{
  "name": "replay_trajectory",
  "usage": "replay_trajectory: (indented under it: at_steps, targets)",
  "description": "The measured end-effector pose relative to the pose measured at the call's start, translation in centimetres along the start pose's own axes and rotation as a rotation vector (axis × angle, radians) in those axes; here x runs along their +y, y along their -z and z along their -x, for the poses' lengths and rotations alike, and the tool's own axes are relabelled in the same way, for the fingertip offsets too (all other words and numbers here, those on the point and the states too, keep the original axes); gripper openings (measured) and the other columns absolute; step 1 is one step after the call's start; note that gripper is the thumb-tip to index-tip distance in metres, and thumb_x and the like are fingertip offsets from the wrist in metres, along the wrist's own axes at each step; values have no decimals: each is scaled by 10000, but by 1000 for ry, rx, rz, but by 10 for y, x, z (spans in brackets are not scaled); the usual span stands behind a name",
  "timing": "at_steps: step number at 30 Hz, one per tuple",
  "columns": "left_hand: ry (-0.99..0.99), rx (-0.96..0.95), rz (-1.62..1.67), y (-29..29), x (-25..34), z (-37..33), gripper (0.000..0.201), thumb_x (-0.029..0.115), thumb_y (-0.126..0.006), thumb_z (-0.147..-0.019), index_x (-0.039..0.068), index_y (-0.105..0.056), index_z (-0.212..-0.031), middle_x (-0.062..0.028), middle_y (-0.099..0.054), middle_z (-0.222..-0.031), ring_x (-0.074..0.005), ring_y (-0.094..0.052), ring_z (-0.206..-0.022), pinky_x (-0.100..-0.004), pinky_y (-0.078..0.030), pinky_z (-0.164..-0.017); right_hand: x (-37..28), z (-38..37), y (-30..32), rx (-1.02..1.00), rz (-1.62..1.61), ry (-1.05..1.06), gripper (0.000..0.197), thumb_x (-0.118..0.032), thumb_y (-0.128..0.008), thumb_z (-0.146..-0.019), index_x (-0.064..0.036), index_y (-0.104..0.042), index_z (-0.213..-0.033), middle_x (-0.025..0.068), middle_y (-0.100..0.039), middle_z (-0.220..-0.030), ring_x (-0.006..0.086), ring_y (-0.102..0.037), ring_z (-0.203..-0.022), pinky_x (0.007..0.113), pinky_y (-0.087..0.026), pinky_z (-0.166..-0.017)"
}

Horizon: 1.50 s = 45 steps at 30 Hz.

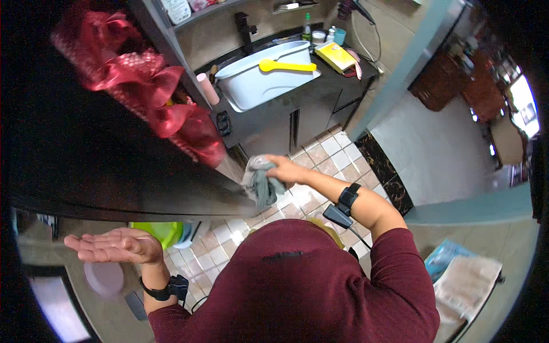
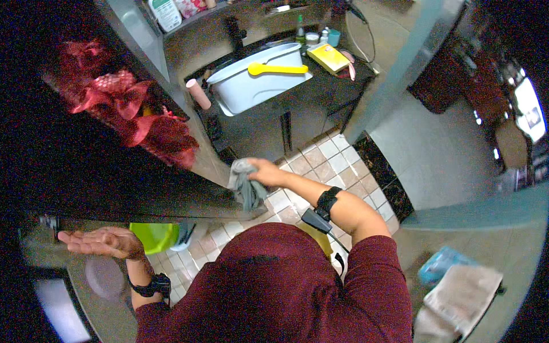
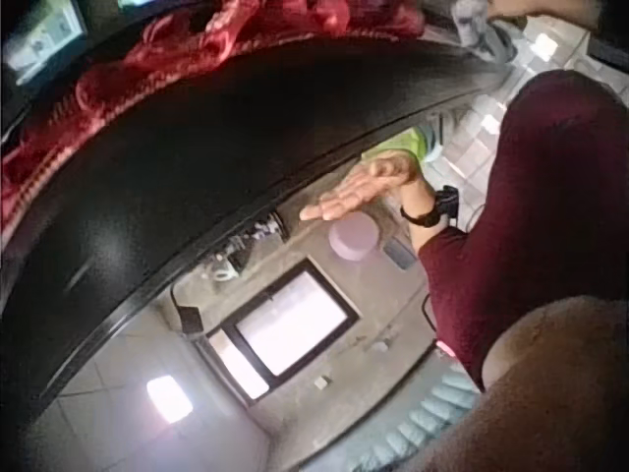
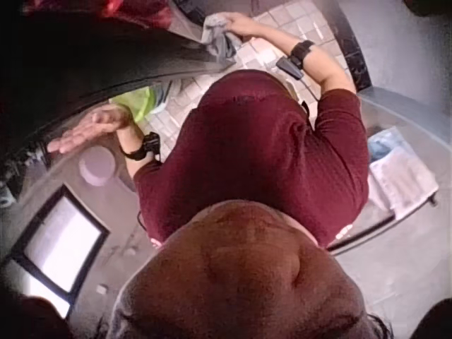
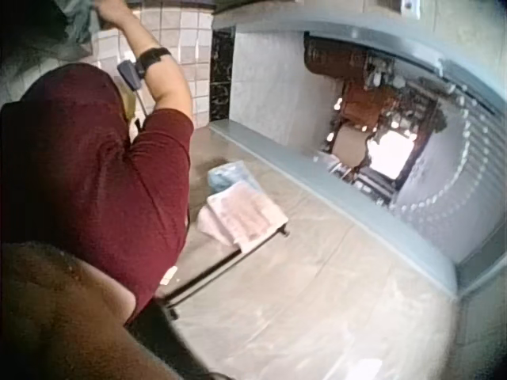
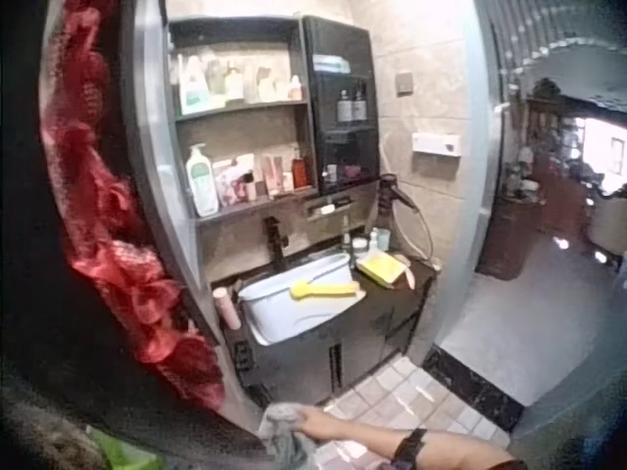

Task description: Cleaning wall tiles, a radiator, a window, and a cabinet in a bathroom using a cloth.

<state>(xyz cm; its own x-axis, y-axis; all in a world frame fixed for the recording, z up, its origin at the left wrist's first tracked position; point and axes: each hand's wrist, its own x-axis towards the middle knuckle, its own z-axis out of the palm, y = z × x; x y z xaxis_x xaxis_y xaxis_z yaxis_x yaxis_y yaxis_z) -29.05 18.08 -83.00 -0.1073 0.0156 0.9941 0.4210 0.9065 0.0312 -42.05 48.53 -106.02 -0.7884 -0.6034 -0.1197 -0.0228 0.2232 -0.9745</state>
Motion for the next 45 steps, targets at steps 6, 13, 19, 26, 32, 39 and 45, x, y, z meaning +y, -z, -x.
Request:
replay_trajectory:
  at_steps: [6,13,19,26,32,39,45]
  targets:
    - [-54,-128,-260,-37,57,-5,807,463,-504,-952,63,-104,-1527,-210,-31,-1588,-332,-57,-1471,-456,-55,-1182,1,-1,162,357,164,132,549,-20,-638,-797,-65,-522,-1332,78,-622,-1221,176,-580,-1112,314,-456,-971]
    - [30,-180,-561,-68,53,12,771,442,-464,-966,48,-108,-1525,-250,-51,-1576,-392,-85,-1457,-507,-100,-1168,-1,-40,322,877,566,227,556,-98,-662,-766,-54,-530,-1304,209,-575,-1227,365,-534,-1157,416,-408,-1022]
    - [39,-147,-610,-76,59,12,880,567,-418,-940,-1,-78,-1518,-258,-30,-1572,-383,-71,-1459,-514,-66,-1172,57,-96,385,921,653,89,592,-142,-643,-801,-93,-459,-1362,216,-559,-1214,398,-524,-1144,457,-425,-971]
    - [136,-93,-396,-76,51,38,925,504,-518,-914,15,-18,-1521,-203,-66,-1570,-366,-203,-1417,-525,-182,-1159,146,-148,321,606,1281,-309,710,-213,-674,-806,-312,-371,-1440,99,-445,-1436,372,-373,-1327,611,-319,-1037]
    - [214,-81,-324,-70,62,56,933,480,-551,-901,11,-32,-1518,-209,-103,-1561,-374,-231,-1397,-541,-197,-1148,110,-177,195,315,1263,12,719,-211,-683,-790,-276,-388,-1443,117,-433,-1438,418,-375,-1315,633,-272,-1064]
    - [286,0,-274,-84,61,57,944,453,-590,-884,6,-48,-1514,-216,-146,-1550,-385,-264,-1375,-559,-214,-1135,79,-188,105,2,1161,338,628,-164,-634,-777,-260,-471,-1376,117,-493,-1366,393,-431,-1279,620,-334,-990]
    - [354,88,-259,-91,68,45,953,430,-623,-871,2,-62,-1511,-222,-183,-1541,-393,-292,-1356,-575,-229,-1124,86,-169,193,-144,1145,456,614,-77,-586,-802,-287,-480,-1369,106,-503,-1348,374,-461,-1251,536,-401,-972]
